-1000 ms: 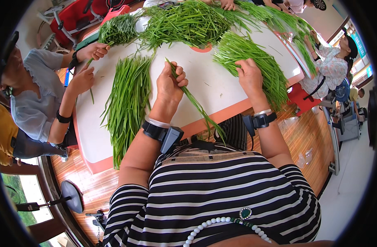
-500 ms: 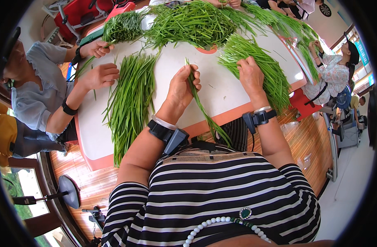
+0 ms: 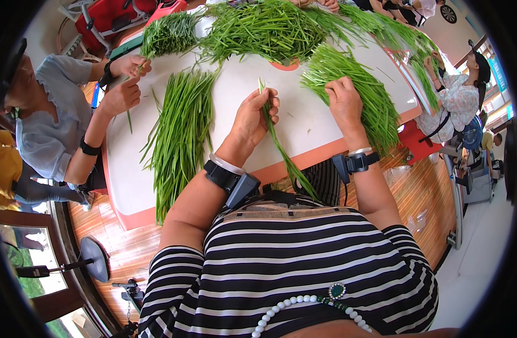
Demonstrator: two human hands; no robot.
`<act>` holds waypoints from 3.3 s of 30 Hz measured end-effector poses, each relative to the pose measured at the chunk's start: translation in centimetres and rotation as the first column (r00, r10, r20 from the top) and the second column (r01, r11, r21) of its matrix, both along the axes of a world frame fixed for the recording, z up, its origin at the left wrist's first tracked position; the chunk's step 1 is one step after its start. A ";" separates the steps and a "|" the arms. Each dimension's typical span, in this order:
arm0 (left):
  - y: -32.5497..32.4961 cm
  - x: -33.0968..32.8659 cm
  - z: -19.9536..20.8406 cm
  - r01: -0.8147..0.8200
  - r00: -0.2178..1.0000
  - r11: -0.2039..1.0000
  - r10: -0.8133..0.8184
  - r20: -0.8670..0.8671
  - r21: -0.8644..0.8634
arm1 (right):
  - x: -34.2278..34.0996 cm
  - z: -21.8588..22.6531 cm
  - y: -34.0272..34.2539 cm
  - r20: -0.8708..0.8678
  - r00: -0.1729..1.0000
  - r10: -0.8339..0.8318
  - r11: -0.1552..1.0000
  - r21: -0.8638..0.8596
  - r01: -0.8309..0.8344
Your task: The person picks up a bunch of chives and sorts through them by hand, pulling off individual leaves to remove debris. The cleaned chives are held in one hand while the other hand places the discarded leaves onto the table.
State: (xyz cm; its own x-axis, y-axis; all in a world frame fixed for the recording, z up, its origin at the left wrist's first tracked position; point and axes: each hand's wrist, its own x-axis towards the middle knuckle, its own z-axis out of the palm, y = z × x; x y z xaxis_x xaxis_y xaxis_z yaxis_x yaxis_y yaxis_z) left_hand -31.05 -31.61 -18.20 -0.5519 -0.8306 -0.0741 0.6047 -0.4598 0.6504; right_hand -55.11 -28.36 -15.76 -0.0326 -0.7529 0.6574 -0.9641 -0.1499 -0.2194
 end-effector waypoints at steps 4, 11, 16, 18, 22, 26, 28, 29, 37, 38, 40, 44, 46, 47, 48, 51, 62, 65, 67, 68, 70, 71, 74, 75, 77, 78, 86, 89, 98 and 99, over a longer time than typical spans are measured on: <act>0.0 0.0 0.0 0.012 0.999 1.000 -0.011 0.049 -0.017 | 1.2 0.9 0.3 0.098 0.991 0.093 0.991 -0.105 -0.083; 0.9 -1.0 0.3 0.003 0.997 0.996 0.004 0.077 -0.088 | 6.2 0.2 0.8 0.433 0.879 0.198 0.977 -0.016 -0.212; 1.2 -1.4 0.0 -0.045 0.989 0.991 0.062 0.131 -0.124 | 8.9 -2.2 0.7 0.677 0.686 0.268 0.936 -0.013 -0.353; 0.7 -1.0 -0.6 -0.068 0.984 0.992 0.085 0.159 -0.111 | 8.9 -2.4 1.0 0.685 0.680 0.260 0.928 0.018 -0.373; -0.2 0.3 0.5 -0.219 0.961 0.972 0.231 0.154 -0.091 | 7.4 -2.1 2.1 0.676 0.695 0.247 0.875 0.152 -0.460; -1.5 2.1 1.4 -0.325 0.942 0.943 0.329 0.060 -0.070 | 4.1 -0.5 3.1 0.668 0.717 0.201 0.724 0.392 -0.568; -1.7 2.5 1.3 -0.298 0.954 0.953 0.299 0.007 -0.057 | 2.2 0.0 2.8 0.521 0.824 0.223 0.835 0.333 -0.437; -1.8 2.4 0.8 -0.243 0.970 0.969 0.242 -0.022 -0.033 | 1.2 0.2 2.4 0.521 0.823 0.226 0.835 0.332 -0.439; -0.8 0.9 0.1 -0.061 0.998 0.998 0.062 -0.018 0.010 | -1.1 -0.1 0.1 -0.219 0.973 -0.073 0.990 0.100 0.097; -0.8 0.9 0.2 -0.065 0.998 0.998 0.065 -0.018 0.010 | -1.1 -0.2 0.0 -0.219 0.973 -0.070 0.991 0.100 0.094; -0.8 0.7 0.4 -0.036 0.999 0.999 0.036 0.016 0.001 | -1.0 -0.1 -0.2 -0.223 0.971 -0.087 0.993 0.064 0.104; -0.4 0.5 0.4 -0.015 0.999 1.000 0.015 0.040 0.002 | 0.3 0.8 0.5 -0.142 0.988 -0.052 0.997 0.047 0.060; -0.1 0.1 0.5 -0.019 0.996 1.000 0.021 0.081 -0.020 | 1.7 1.2 1.1 -0.010 1.000 0.030 0.999 -0.024 -0.030; 0.1 -0.1 0.6 -0.020 0.992 0.999 0.025 0.122 -0.045 | 2.2 1.0 1.2 -0.009 1.000 0.025 0.999 -0.024 -0.025; 0.2 -0.4 0.8 -0.015 0.992 0.999 0.020 0.123 -0.045 | 2.8 0.8 1.2 0.037 0.994 0.098 0.995 -0.031 -0.097; 0.7 -0.9 0.9 -0.016 0.983 0.995 0.035 0.180 -0.101 | 5.3 -0.2 1.8 0.158 0.967 0.202 0.979 -0.007 -0.203; -2.1 2.9 1.7 -0.337 0.935 0.938 0.343 0.089 -0.083 | 2.1 -1.9 3.3 0.226 0.956 0.187 0.942 0.235 -0.240; -2.7 3.7 1.8 -0.301 0.948 0.953 0.297 -0.116 -0.023 | -0.2 -1.5 2.8 0.164 0.986 0.019 0.985 0.167 -0.047; -2.4 3.3 1.6 -0.216 0.954 0.976 0.214 -0.209 0.015 | -0.5 -1.1 2.2 0.068 0.997 -0.022 0.990 0.142 0.012; -2.4 3.1 1.0 -0.165 0.957 0.986 0.162 -0.241 0.010 | -0.6 -0.9 1.9 -0.026 0.998 -0.065 0.991 0.111 0.068; -2.1 2.3 0.5 -0.090 0.975 0.995 0.079 -0.210 -0.046 | -0.6 -0.9 1.3 -0.060 0.996 -0.059 0.993 0.104 0.065; -1.9 1.9 0.4 -0.038 0.973 0.999 0.034 -0.229 -0.015 | -0.9 -1.3 0.8 -0.113 0.991 -0.070 0.990 0.112 0.082; -1.1 1.1 0.7 -0.008 0.976 0.999 0.019 -0.216 0.054 | -0.7 -1.3 0.6 -0.149 0.985 -0.092 0.985 0.129 0.112; -1.2 1.0 0.4 0.034 0.978 0.997 -0.020 -0.209 0.065 | -0.5 -1.1 0.7 -0.133 0.985 -0.110 0.982 0.140 0.128; -0.9 0.9 0.1 0.049 0.985 0.996 -0.035 -0.170 0.078 | 0.4 -0.4 1.4 -0.064 0.995 -0.083 0.988 0.125 0.090; -0.8 0.8 0.0 0.043 0.985 0.996 -0.029 -0.171 0.081 | 1.0 -0.1 1.7 0.007 0.998 -0.061 0.992 0.106 0.060; 0.5 -0.7 0.2 0.008 0.993 0.993 -0.021 0.114 0.115 | 5.6 -0.7 3.5 0.233 0.964 0.127 0.989 0.048 -0.142; 0.4 -0.7 0.0 0.055 0.988 0.993 -0.070 0.135 0.107 | 5.3 -0.9 3.6 0.181 0.979 0.092 0.982 0.145 -0.119; 0.6 -0.7 0.3 0.056 0.980 0.996 -0.068 0.186 0.069 | 2.1 -1.1 1.7 -0.027 0.997 -0.076 0.964 0.255 0.080; 0.6 -0.7 0.3 0.060 0.981 0.996 -0.071 0.183 0.066 | 2.0 -1.3 1.6 -0.026 0.997 -0.077 0.964 0.253 0.081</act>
